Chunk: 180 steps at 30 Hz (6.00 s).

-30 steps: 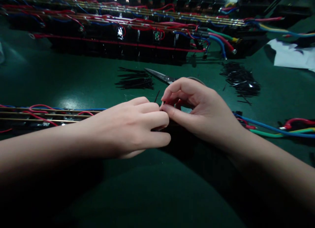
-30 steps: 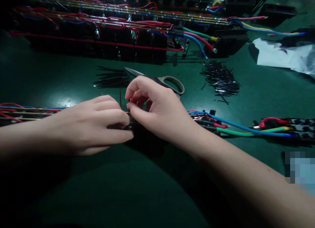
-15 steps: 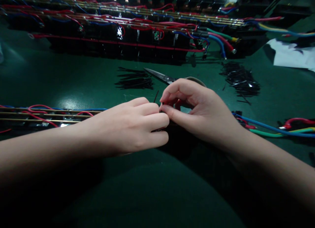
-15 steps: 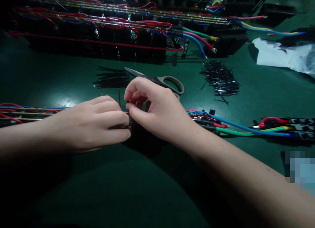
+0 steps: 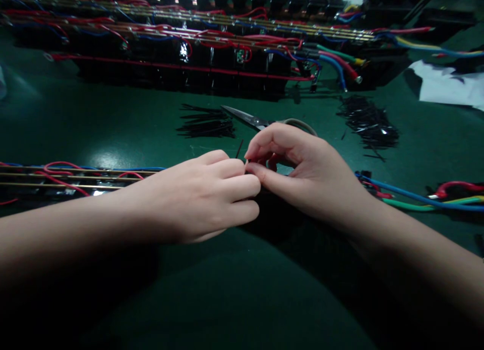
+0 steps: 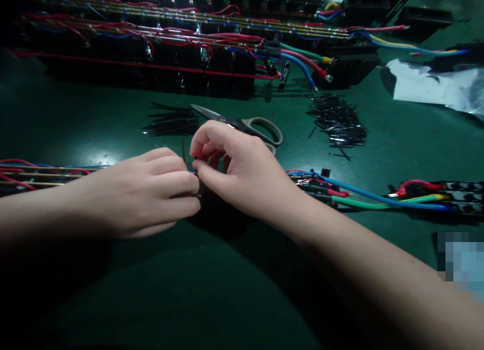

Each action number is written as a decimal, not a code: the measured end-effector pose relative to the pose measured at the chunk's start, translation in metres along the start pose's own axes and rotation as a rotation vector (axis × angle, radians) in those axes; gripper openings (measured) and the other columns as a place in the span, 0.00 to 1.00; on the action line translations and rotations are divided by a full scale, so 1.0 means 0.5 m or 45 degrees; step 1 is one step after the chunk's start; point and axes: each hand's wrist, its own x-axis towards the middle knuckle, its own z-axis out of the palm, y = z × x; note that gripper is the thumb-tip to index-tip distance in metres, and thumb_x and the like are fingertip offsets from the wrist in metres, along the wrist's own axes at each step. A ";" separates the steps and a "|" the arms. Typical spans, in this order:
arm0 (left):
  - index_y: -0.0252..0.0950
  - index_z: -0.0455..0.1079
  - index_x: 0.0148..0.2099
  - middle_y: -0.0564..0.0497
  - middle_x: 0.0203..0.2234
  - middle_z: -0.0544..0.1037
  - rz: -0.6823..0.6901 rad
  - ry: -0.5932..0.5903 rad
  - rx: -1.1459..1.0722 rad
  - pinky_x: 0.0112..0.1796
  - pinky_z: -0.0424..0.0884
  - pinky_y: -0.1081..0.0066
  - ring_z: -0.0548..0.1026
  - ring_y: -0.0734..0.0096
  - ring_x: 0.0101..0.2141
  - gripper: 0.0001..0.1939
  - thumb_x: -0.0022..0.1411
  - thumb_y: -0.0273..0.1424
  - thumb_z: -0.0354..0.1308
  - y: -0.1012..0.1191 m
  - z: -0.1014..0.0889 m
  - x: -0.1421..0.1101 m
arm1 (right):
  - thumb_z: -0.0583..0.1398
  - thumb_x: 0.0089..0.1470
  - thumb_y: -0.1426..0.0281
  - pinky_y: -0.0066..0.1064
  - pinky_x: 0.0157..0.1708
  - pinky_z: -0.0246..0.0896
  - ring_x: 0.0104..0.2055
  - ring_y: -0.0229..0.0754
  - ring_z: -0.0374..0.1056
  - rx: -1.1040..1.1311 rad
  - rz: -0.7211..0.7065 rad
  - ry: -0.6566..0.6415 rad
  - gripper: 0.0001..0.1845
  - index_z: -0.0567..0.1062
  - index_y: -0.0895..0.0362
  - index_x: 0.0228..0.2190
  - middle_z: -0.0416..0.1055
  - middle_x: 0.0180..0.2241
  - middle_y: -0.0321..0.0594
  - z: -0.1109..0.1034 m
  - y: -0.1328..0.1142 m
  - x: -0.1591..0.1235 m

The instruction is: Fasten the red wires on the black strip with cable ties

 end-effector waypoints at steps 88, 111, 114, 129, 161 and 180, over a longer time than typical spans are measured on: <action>0.36 0.72 0.37 0.49 0.31 0.72 -0.149 -0.010 -0.306 0.40 0.67 0.65 0.70 0.64 0.36 0.11 0.70 0.23 0.50 -0.014 -0.006 0.002 | 0.60 0.57 0.78 0.29 0.35 0.66 0.34 0.38 0.71 -0.074 -0.048 -0.018 0.05 0.75 0.57 0.35 0.75 0.33 0.36 -0.001 -0.007 -0.003; 0.37 0.71 0.36 0.49 0.31 0.72 -0.148 -0.026 -0.298 0.39 0.67 0.66 0.70 0.64 0.36 0.10 0.68 0.23 0.51 -0.015 -0.011 0.003 | 0.59 0.58 0.77 0.30 0.37 0.66 0.34 0.38 0.70 -0.088 -0.062 -0.025 0.05 0.76 0.57 0.35 0.75 0.33 0.36 -0.001 -0.008 -0.003; 0.37 0.71 0.36 0.49 0.31 0.72 -0.149 -0.024 -0.289 0.39 0.67 0.66 0.70 0.64 0.35 0.11 0.69 0.23 0.50 -0.016 -0.011 0.003 | 0.59 0.58 0.77 0.30 0.37 0.66 0.35 0.38 0.70 -0.095 -0.060 -0.022 0.06 0.76 0.57 0.35 0.76 0.34 0.36 -0.001 -0.008 -0.004; 0.38 0.72 0.38 0.49 0.32 0.73 -0.141 -0.057 -0.283 0.42 0.69 0.65 0.71 0.64 0.37 0.11 0.70 0.24 0.49 -0.018 -0.012 0.001 | 0.59 0.58 0.76 0.31 0.37 0.67 0.35 0.39 0.71 -0.103 -0.058 -0.022 0.06 0.77 0.56 0.36 0.76 0.34 0.37 -0.001 -0.006 -0.004; 0.38 0.70 0.36 0.49 0.31 0.72 -0.147 -0.037 -0.313 0.42 0.68 0.65 0.71 0.63 0.37 0.10 0.69 0.23 0.49 -0.016 -0.009 0.002 | 0.60 0.58 0.76 0.32 0.37 0.66 0.35 0.40 0.70 -0.134 -0.070 -0.025 0.06 0.76 0.56 0.36 0.76 0.34 0.36 0.001 -0.004 -0.005; 0.36 0.70 0.36 0.48 0.31 0.71 -0.127 -0.022 -0.294 0.41 0.66 0.65 0.70 0.62 0.36 0.11 0.70 0.23 0.49 -0.017 -0.009 0.000 | 0.58 0.59 0.77 0.30 0.36 0.66 0.33 0.37 0.70 -0.175 -0.161 -0.010 0.06 0.74 0.57 0.36 0.75 0.33 0.35 0.003 0.001 -0.006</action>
